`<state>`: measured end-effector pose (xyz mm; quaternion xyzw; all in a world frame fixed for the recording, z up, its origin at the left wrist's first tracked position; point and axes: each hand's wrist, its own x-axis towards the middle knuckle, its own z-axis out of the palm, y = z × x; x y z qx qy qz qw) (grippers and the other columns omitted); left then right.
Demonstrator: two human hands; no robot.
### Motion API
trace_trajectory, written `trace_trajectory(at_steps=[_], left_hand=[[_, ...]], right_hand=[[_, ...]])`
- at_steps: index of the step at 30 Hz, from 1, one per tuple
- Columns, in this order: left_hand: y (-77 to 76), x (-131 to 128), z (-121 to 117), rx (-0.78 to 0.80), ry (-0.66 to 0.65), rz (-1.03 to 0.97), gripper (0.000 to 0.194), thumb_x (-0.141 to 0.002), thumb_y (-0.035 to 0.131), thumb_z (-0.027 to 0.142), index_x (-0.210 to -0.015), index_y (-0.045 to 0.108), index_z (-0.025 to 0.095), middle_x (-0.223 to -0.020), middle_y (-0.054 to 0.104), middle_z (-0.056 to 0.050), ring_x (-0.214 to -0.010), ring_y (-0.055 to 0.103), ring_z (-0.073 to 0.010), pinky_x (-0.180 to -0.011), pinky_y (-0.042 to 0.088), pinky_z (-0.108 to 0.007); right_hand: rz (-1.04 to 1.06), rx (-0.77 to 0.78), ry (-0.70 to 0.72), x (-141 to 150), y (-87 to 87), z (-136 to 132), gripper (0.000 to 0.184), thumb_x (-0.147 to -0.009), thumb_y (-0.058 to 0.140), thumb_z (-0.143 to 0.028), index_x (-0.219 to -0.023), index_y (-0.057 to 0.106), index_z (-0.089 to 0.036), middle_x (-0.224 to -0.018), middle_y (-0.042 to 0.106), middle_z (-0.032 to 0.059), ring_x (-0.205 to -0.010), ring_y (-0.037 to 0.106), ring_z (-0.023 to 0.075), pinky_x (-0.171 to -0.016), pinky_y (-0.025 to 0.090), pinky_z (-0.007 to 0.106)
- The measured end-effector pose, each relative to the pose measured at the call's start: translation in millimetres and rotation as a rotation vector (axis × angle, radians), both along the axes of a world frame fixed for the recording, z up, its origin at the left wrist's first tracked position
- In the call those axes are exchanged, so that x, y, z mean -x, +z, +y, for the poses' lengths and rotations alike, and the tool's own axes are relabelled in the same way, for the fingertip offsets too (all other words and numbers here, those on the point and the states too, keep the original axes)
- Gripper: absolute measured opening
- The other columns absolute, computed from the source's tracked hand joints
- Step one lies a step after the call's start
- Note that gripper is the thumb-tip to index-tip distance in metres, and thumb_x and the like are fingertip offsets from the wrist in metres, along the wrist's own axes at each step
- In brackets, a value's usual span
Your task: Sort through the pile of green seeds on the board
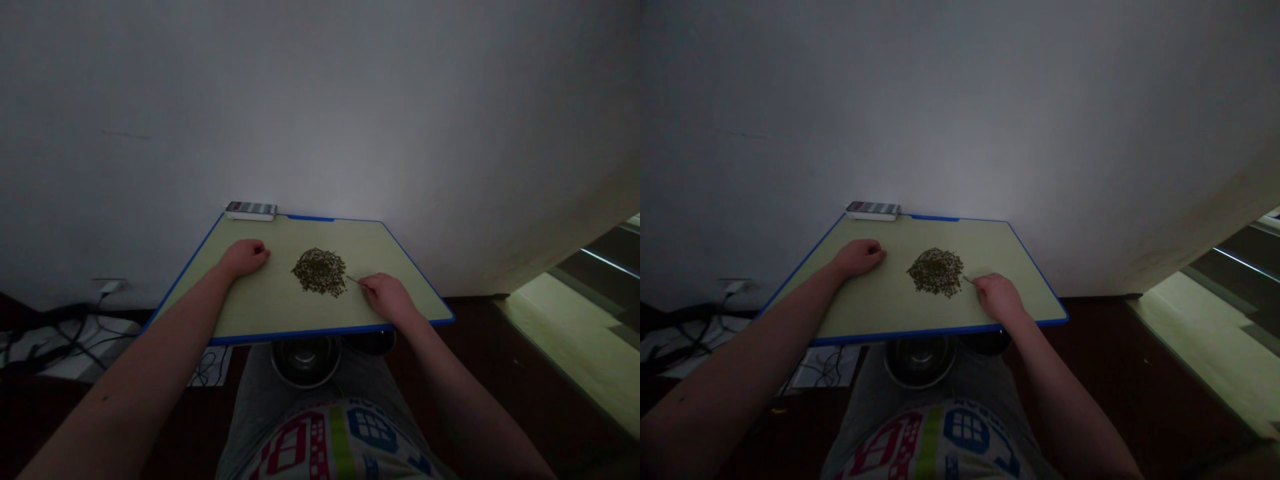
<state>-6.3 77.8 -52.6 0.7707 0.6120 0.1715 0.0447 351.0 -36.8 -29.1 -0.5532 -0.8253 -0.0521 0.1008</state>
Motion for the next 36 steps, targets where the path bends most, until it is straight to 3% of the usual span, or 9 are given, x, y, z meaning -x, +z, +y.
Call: trace_trajectory(at_steps=[7,13,20,36], left_hand=[[0.8,-0.5,-2.3,-0.011,-0.003,-0.016,0.036,-0.075,0.041,0.049,-0.071,0.060,0.019,-0.069,0.063,-0.005,-0.063,0.053,-0.0174,-0.056,0.034,-0.029],[1.7,-1.2,-2.0,-0.003,-0.001,-0.012,0.036,-0.075,0.041,0.050,-0.071,0.060,0.019,-0.069,0.062,-0.005,-0.063,0.053,-0.0175,-0.056,0.034,-0.029],[2.2,-1.0,-2.6,0.003,0.002,-0.016,0.039,-0.075,0.039,0.051,-0.073,0.063,0.019,-0.069,0.063,-0.006,-0.064,0.054,-0.0189,-0.058,0.036,-0.030],[0.7,-0.8,-1.4,0.008,-0.003,-0.019,0.039,-0.075,0.039,0.050,-0.074,0.062,0.019,-0.071,0.064,-0.006,-0.066,0.055,-0.0188,-0.058,0.037,-0.029]], right_hand=[[0.048,0.021,0.039,-7.5,1.8,-14.4,0.028,-0.086,0.044,-0.020,-0.099,0.069,-0.020,-0.093,0.070,0.0042,-0.087,0.060,0.0170,-0.080,0.042,0.026],[0.009,-0.027,-0.087,2.5,1.2,1.4,0.029,-0.086,0.044,-0.022,-0.100,0.068,-0.019,-0.093,0.070,0.0069,-0.086,0.062,0.0189,-0.078,0.042,0.027],[-0.001,-0.003,-0.042,9.8,0.4,15.5,0.030,-0.086,0.043,-0.019,-0.104,0.067,-0.019,-0.097,0.069,0.0074,-0.090,0.060,0.0185,-0.080,0.041,0.027],[0.086,0.056,0.045,-9.5,5.7,-21.1,0.028,-0.087,0.043,-0.022,-0.097,0.069,-0.019,-0.094,0.069,0.0055,-0.089,0.060,0.0173,-0.081,0.042,0.026]])
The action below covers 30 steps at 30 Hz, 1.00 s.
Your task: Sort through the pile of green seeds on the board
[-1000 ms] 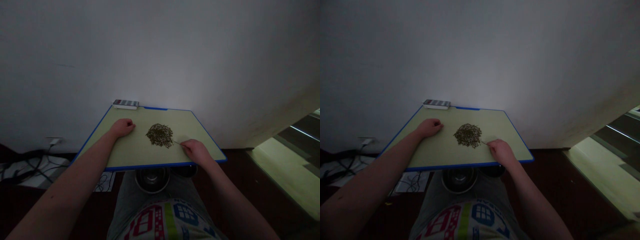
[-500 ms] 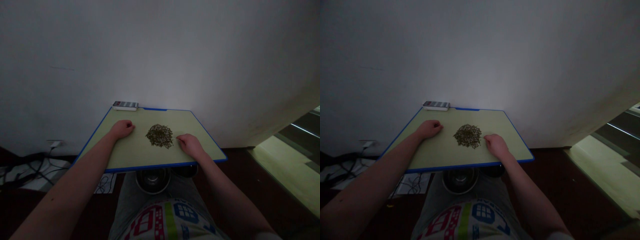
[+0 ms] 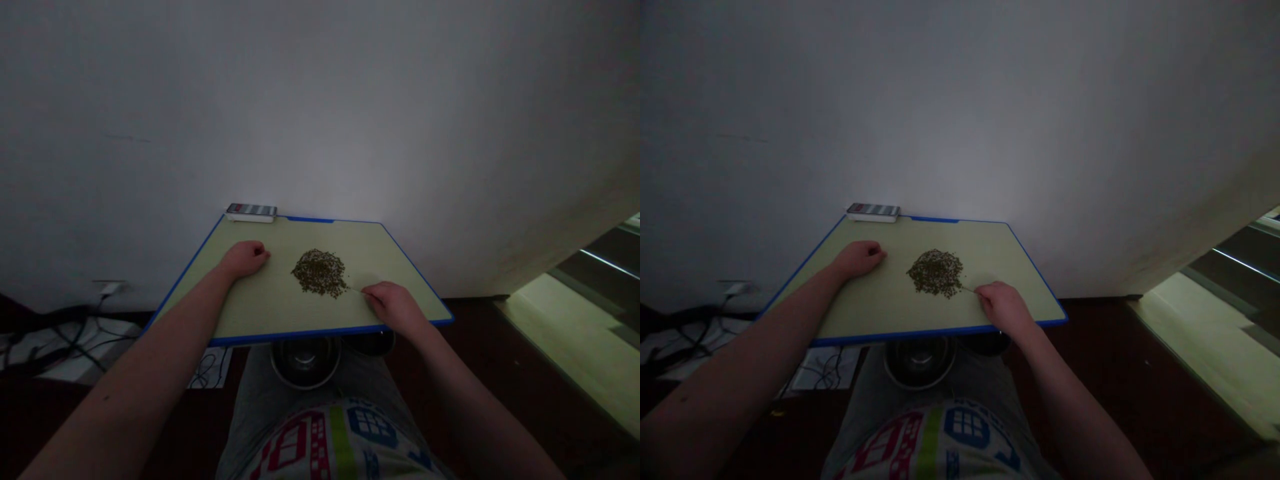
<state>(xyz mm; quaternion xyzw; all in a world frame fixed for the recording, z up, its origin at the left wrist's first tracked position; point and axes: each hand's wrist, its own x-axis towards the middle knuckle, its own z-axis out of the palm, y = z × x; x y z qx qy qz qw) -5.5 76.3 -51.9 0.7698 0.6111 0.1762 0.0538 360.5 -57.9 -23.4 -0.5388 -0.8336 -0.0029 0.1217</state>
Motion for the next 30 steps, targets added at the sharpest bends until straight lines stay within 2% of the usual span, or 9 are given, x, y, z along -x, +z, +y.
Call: trace_trajectory(at_steps=[4,8,16,21,30], left_hand=[[-0.6,0.5,0.5,-0.003,-0.003,0.000,0.038,-0.075,0.040,0.051,-0.073,0.062,0.019,-0.070,0.063,-0.006,-0.065,0.054,-0.0188,-0.057,0.036,-0.029],[0.3,0.4,-0.1,0.001,-0.001,0.004,0.038,-0.075,0.040,0.051,-0.072,0.061,0.020,-0.069,0.063,-0.006,-0.064,0.054,-0.0189,-0.057,0.035,-0.029],[-0.9,0.9,0.6,-0.007,-0.003,0.000,0.037,-0.075,0.041,0.050,-0.072,0.061,0.020,-0.068,0.063,-0.005,-0.063,0.053,-0.0174,-0.056,0.035,-0.029],[-1.9,1.7,1.5,-0.013,-0.005,0.000,0.038,-0.076,0.040,0.051,-0.071,0.061,0.020,-0.069,0.063,-0.005,-0.064,0.054,-0.0178,-0.057,0.036,-0.029],[-0.3,0.0,0.2,-0.008,0.002,-0.011,0.038,-0.075,0.041,0.051,-0.070,0.061,0.019,-0.068,0.063,-0.006,-0.063,0.053,-0.0176,-0.056,0.036,-0.029]], right_hand=[[-0.002,-0.012,-0.018,-0.4,-1.3,-1.9,0.028,-0.086,0.044,-0.021,-0.097,0.069,-0.019,-0.094,0.070,0.0054,-0.088,0.061,0.0172,-0.080,0.042,0.026],[-0.057,-0.067,-0.148,3.4,-2.1,3.2,0.029,-0.086,0.043,-0.022,-0.101,0.068,-0.020,-0.094,0.070,0.0061,-0.086,0.062,0.0183,-0.079,0.043,0.027],[-0.185,-0.091,-0.346,21.0,-3.9,39.1,0.031,-0.088,0.039,-0.026,-0.100,0.067,-0.020,-0.090,0.070,0.0096,-0.082,0.063,0.0202,-0.073,0.042,0.029],[-0.198,-0.056,-0.305,29.4,-4.2,49.6,0.032,-0.088,0.039,-0.024,-0.102,0.067,-0.019,-0.094,0.069,0.0111,-0.086,0.061,0.0209,-0.075,0.041,0.029],[-0.143,-0.041,-0.118,19.9,-0.9,28.7,0.031,-0.086,0.042,-0.020,-0.103,0.067,-0.019,-0.096,0.069,0.0093,-0.089,0.060,0.0201,-0.079,0.041,0.028]])
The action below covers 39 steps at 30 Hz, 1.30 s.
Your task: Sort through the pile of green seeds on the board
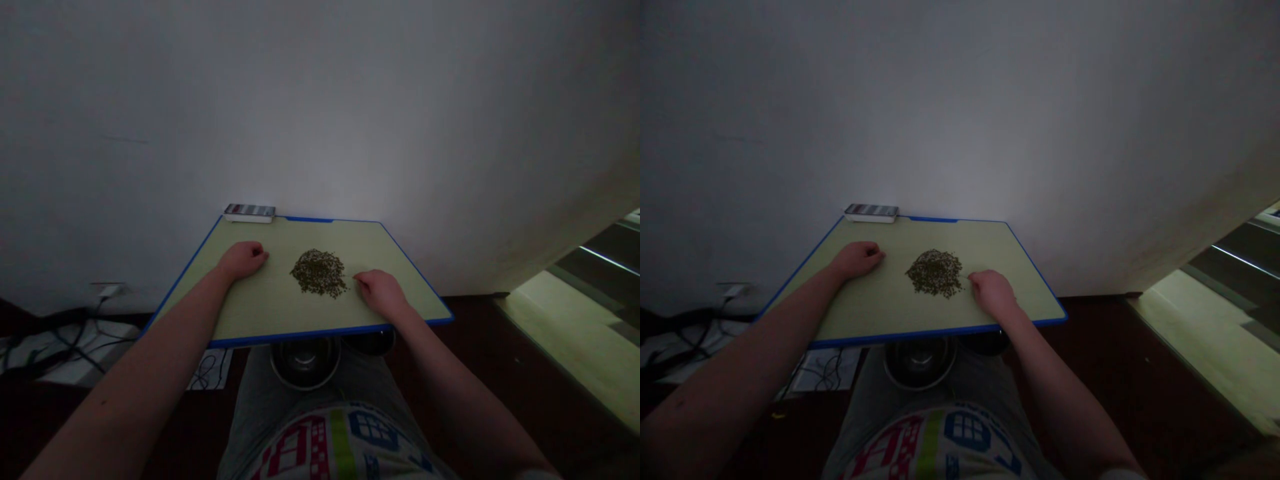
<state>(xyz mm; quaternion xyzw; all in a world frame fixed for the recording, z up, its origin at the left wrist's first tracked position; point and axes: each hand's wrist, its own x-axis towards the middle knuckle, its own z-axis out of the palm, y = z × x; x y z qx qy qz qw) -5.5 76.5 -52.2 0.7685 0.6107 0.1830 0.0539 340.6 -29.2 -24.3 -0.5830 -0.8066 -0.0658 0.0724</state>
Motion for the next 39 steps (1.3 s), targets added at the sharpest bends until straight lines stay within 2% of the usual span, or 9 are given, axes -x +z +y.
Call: trace_trajectory(at_steps=[16,29,39], left_hand=[[-0.4,1.1,0.6,0.001,-0.003,0.014,0.036,-0.076,0.041,0.050,-0.071,0.060,0.020,-0.069,0.063,-0.005,-0.064,0.054,-0.0178,-0.056,0.036,-0.029],[0.1,0.9,0.3,-0.001,-0.019,0.010,0.038,-0.075,0.039,0.051,-0.070,0.060,0.019,-0.069,0.062,-0.005,-0.063,0.053,-0.0178,-0.057,0.035,-0.029],[1.3,0.2,-0.3,-0.004,-0.010,0.013,0.037,-0.076,0.040,0.049,-0.071,0.061,0.018,-0.068,0.062,-0.006,-0.064,0.053,-0.0179,-0.057,0.034,-0.029]], right_hand=[[0.145,0.010,0.102,-18.7,-2.8,-30.7,0.027,-0.086,0.045,-0.020,-0.097,0.069,-0.020,-0.093,0.070,0.0046,-0.087,0.060,0.0170,-0.079,0.042,0.026],[0.200,-0.022,0.111,-23.6,-8.6,-29.7,0.027,-0.085,0.046,-0.019,-0.097,0.069,-0.019,-0.094,0.070,0.0051,-0.087,0.061,0.0181,-0.081,0.045,0.028],[0.212,-0.005,0.147,-20.7,-3.9,-34.1,0.026,-0.084,0.047,-0.018,-0.097,0.069,-0.020,-0.091,0.071,0.0046,-0.085,0.062,0.0180,-0.078,0.045,0.028]])
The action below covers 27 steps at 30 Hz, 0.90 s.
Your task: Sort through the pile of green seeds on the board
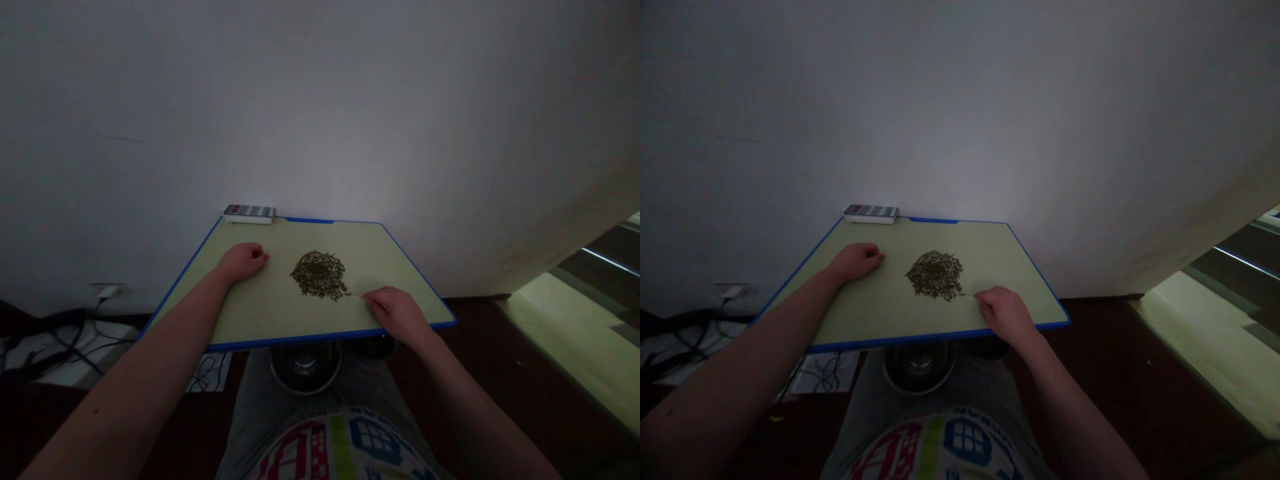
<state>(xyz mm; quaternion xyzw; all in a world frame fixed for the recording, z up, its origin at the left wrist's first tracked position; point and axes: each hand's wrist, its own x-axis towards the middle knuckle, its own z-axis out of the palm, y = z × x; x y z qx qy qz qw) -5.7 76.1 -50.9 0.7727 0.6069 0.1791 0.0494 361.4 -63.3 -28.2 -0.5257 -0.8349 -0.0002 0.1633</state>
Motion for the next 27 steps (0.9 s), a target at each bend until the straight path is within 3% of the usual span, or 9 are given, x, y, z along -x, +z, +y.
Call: trace_trajectory(at_steps=[20,27], left_hand=[[-0.9,-0.7,-0.4,0.011,0.012,-0.031,0.037,-0.075,0.042,0.049,-0.072,0.062,0.018,-0.066,0.060,-0.005,-0.061,0.051,-0.0169,-0.057,0.034,-0.029],[-1.0,-0.1,0.9,0.010,0.003,-0.024,0.037,-0.075,0.041,0.050,-0.070,0.061,0.019,-0.067,0.060,-0.005,-0.062,0.051,-0.0169,-0.056,0.033,-0.029]], right_hand=[[-0.007,-0.006,0.033,4.8,1.5,-4.6,0.025,-0.085,0.047,-0.018,-0.094,0.070,-0.019,-0.088,0.070,0.0051,-0.083,0.062,0.0177,-0.076,0.046,0.028],[-0.018,-0.021,-0.024,9.4,-1.2,1.0,0.026,-0.085,0.046,-0.019,-0.095,0.070,-0.020,-0.091,0.071,0.0055,-0.084,0.063,0.0181,-0.078,0.046,0.028]])
